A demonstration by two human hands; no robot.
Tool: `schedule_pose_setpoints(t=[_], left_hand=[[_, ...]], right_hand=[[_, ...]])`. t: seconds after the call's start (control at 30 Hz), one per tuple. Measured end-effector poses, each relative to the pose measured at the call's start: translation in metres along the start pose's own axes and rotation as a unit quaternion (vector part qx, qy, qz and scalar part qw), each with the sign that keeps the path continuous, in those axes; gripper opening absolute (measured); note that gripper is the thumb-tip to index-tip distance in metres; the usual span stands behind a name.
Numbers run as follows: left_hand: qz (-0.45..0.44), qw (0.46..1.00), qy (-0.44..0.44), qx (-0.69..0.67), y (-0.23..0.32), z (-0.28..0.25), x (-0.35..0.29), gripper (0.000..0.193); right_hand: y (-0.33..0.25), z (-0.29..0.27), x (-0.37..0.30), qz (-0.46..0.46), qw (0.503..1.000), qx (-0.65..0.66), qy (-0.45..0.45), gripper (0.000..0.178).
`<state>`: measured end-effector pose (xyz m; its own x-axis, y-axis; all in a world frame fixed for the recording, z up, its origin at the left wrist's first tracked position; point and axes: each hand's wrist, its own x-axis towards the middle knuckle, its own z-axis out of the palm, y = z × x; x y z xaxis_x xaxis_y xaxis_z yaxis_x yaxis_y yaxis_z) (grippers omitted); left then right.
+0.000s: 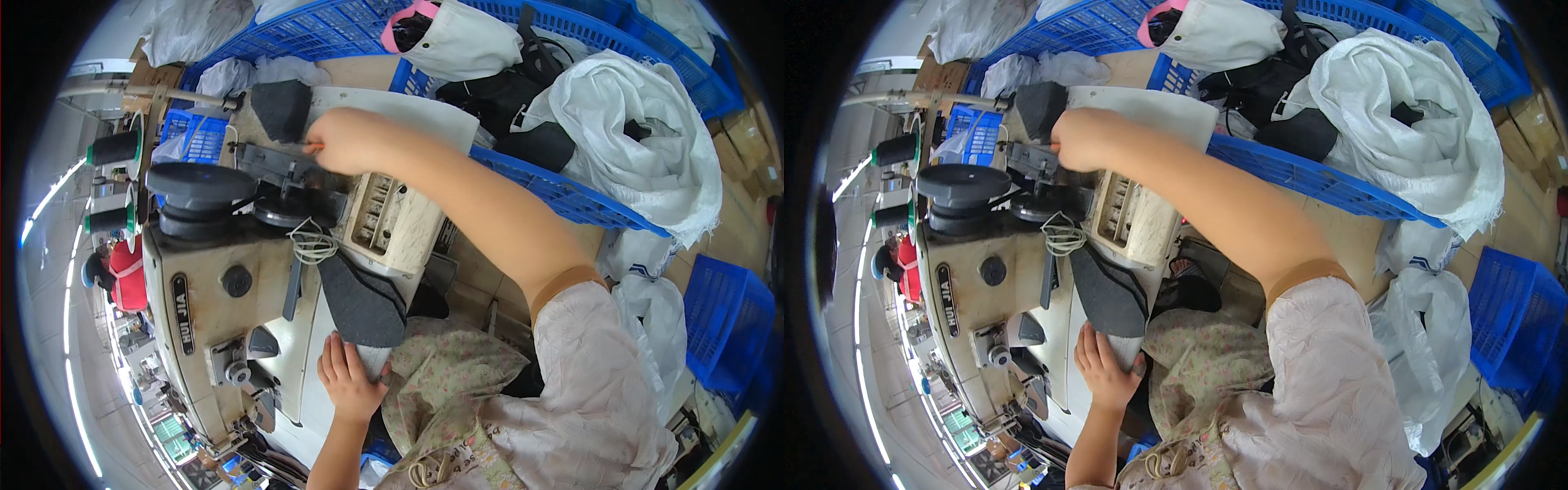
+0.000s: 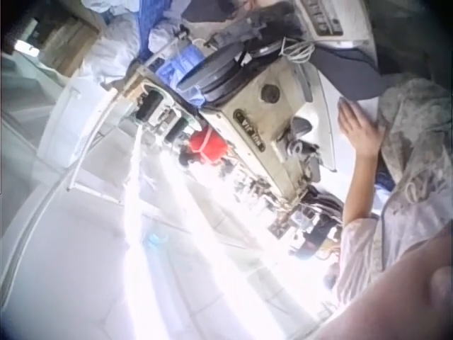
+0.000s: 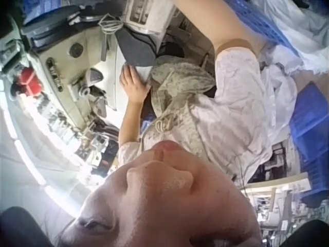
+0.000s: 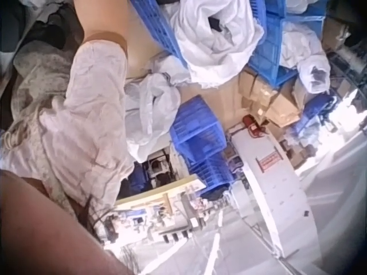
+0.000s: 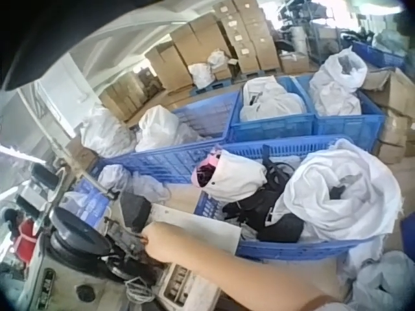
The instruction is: The recorder uses a heavy-duty sewing machine to stitch together components of a leather or synthetic shoe upper, then uses a small nipper tool to adjust thread tension on the machine pulley before resuming.
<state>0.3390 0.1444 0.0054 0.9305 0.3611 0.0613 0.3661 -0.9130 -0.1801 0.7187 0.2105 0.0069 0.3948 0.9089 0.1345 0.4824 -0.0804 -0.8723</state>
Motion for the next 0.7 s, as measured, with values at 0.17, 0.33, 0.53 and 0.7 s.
schedule_pose_setpoints(t=[0.17,0.33,0.53,0.7], left_hand=[[-0.006,0.999,-0.035,-0.003,-0.001,-0.001,-0.004,0.080],[-0.019,0.998,-0.059,-0.006,-0.001,-0.002,-0.007,0.080],[-0.001,0.999,-0.053,0.000,-0.006,0.002,-0.013,0.080],[0.005,0.999,-0.039,0.011,-0.006,0.001,-0.009,0.073]], right_hand=[[-0.001,0.011,-0.005,-0.020,0.999,-0.001,-0.043,0.022],[-0.002,0.001,-0.016,-0.041,0.997,0.005,-0.071,0.019],[-0.001,-0.004,-0.020,-0.031,0.996,0.010,-0.083,0.020],[0.006,0.004,-0.020,-0.043,0.997,0.030,-0.055,0.023]])
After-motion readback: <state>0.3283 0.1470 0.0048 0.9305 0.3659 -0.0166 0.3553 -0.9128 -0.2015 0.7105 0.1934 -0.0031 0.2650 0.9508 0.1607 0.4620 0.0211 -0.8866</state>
